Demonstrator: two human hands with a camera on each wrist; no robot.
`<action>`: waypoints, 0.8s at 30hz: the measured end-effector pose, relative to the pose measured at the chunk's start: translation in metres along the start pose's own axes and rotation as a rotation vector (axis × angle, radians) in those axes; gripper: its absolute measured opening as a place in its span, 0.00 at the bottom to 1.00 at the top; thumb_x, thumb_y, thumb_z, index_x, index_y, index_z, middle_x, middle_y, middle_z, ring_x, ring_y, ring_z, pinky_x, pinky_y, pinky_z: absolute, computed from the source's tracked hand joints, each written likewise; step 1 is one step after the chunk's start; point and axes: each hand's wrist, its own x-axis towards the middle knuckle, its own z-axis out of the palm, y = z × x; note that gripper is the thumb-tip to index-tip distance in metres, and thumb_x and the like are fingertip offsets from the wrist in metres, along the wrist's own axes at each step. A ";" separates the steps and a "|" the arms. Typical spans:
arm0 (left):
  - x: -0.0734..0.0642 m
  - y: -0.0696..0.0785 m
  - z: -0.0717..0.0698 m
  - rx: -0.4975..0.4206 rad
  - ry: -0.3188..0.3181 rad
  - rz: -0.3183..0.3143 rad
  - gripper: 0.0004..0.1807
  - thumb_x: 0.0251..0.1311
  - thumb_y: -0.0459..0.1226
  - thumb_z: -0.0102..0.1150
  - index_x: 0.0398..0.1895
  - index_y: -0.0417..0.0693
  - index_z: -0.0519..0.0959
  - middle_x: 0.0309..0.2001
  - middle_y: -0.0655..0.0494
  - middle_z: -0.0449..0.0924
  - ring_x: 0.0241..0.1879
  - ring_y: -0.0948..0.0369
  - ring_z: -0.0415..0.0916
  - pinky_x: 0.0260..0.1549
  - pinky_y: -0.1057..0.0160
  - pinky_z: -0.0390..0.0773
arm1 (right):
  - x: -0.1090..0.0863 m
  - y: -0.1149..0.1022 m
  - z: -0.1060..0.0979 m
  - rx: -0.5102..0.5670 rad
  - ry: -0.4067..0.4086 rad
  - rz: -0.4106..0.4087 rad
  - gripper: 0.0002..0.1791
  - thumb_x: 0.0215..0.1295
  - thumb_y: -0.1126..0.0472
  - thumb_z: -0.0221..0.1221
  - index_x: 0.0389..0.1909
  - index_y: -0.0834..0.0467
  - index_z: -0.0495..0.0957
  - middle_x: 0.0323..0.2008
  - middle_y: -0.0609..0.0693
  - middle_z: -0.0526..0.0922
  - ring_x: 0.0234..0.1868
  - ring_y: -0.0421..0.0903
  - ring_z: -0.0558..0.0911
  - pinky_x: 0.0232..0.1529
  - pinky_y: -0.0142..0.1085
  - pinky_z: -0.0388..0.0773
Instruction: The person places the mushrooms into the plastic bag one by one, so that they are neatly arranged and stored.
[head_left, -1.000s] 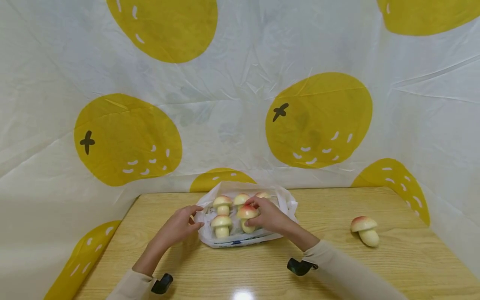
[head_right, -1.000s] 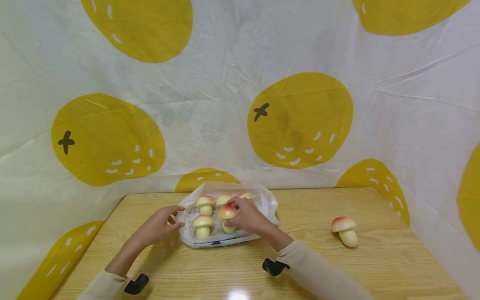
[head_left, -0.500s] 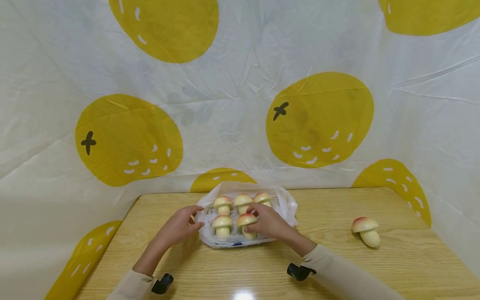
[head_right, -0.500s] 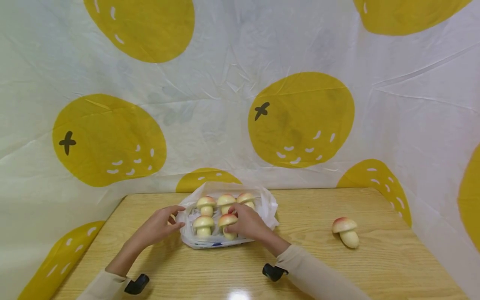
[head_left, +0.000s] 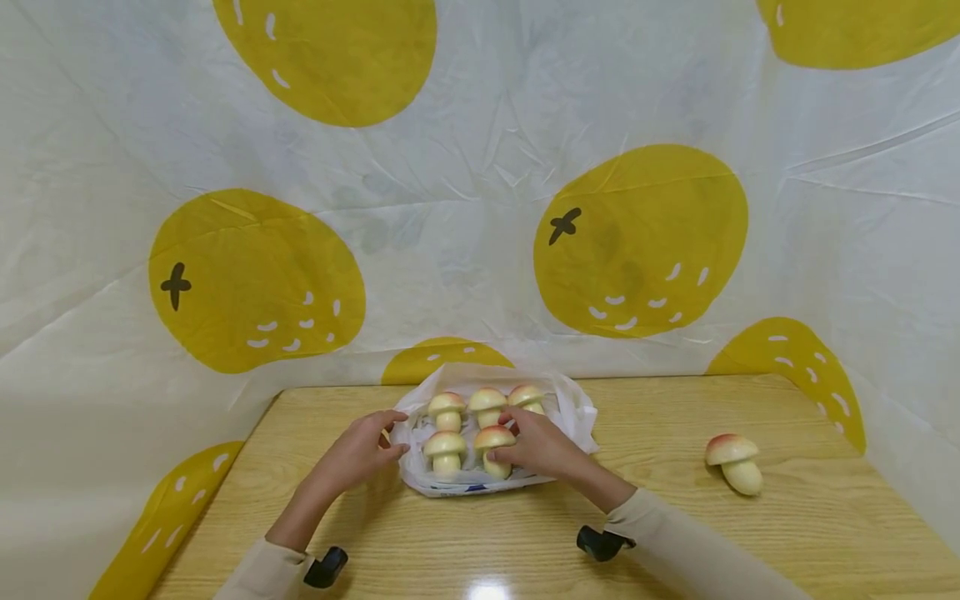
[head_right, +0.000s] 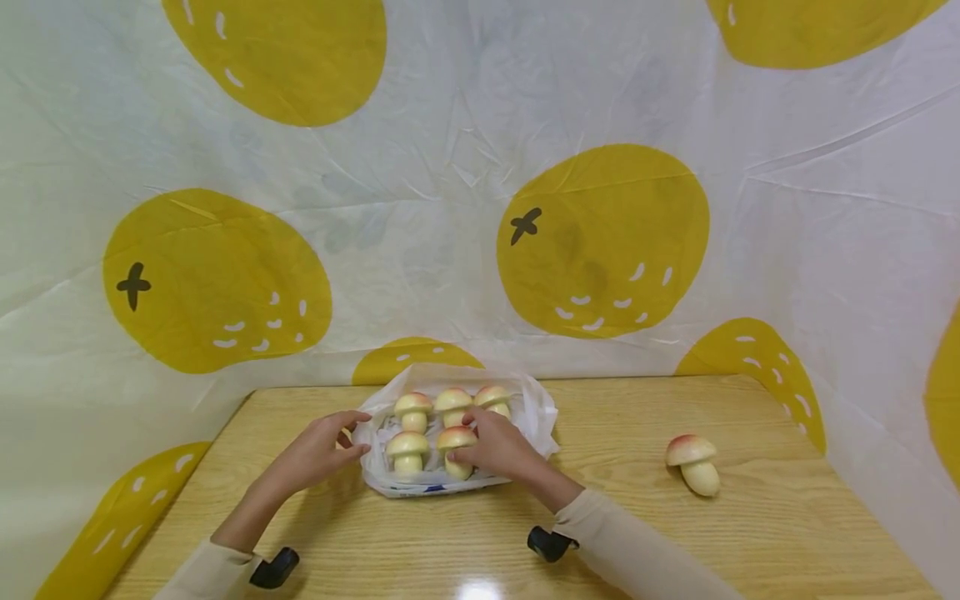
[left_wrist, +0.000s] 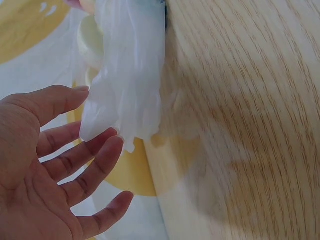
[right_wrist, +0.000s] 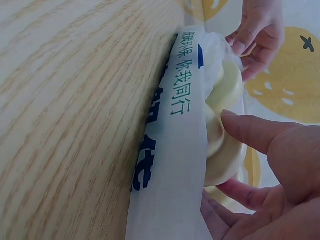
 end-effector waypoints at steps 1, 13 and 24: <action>0.000 0.000 0.000 0.001 -0.001 0.001 0.25 0.61 0.36 0.71 0.61 0.38 0.79 0.46 0.49 0.83 0.33 0.64 0.77 0.31 0.65 0.79 | -0.001 0.001 0.000 0.001 -0.004 0.006 0.29 0.55 0.54 0.75 0.55 0.61 0.77 0.40 0.52 0.83 0.42 0.46 0.81 0.39 0.40 0.77; 0.000 0.000 0.001 0.006 0.000 -0.007 0.25 0.61 0.36 0.71 0.61 0.39 0.79 0.47 0.49 0.83 0.34 0.64 0.77 0.32 0.65 0.79 | -0.003 0.001 -0.003 0.109 -0.060 0.048 0.29 0.59 0.55 0.73 0.59 0.60 0.75 0.47 0.55 0.83 0.40 0.46 0.81 0.35 0.38 0.78; -0.002 0.002 0.000 0.011 0.002 0.004 0.24 0.61 0.35 0.71 0.60 0.38 0.79 0.46 0.48 0.83 0.34 0.63 0.78 0.32 0.64 0.79 | -0.004 0.002 -0.003 0.154 -0.067 0.028 0.27 0.62 0.56 0.70 0.59 0.61 0.75 0.48 0.57 0.81 0.38 0.45 0.80 0.35 0.39 0.77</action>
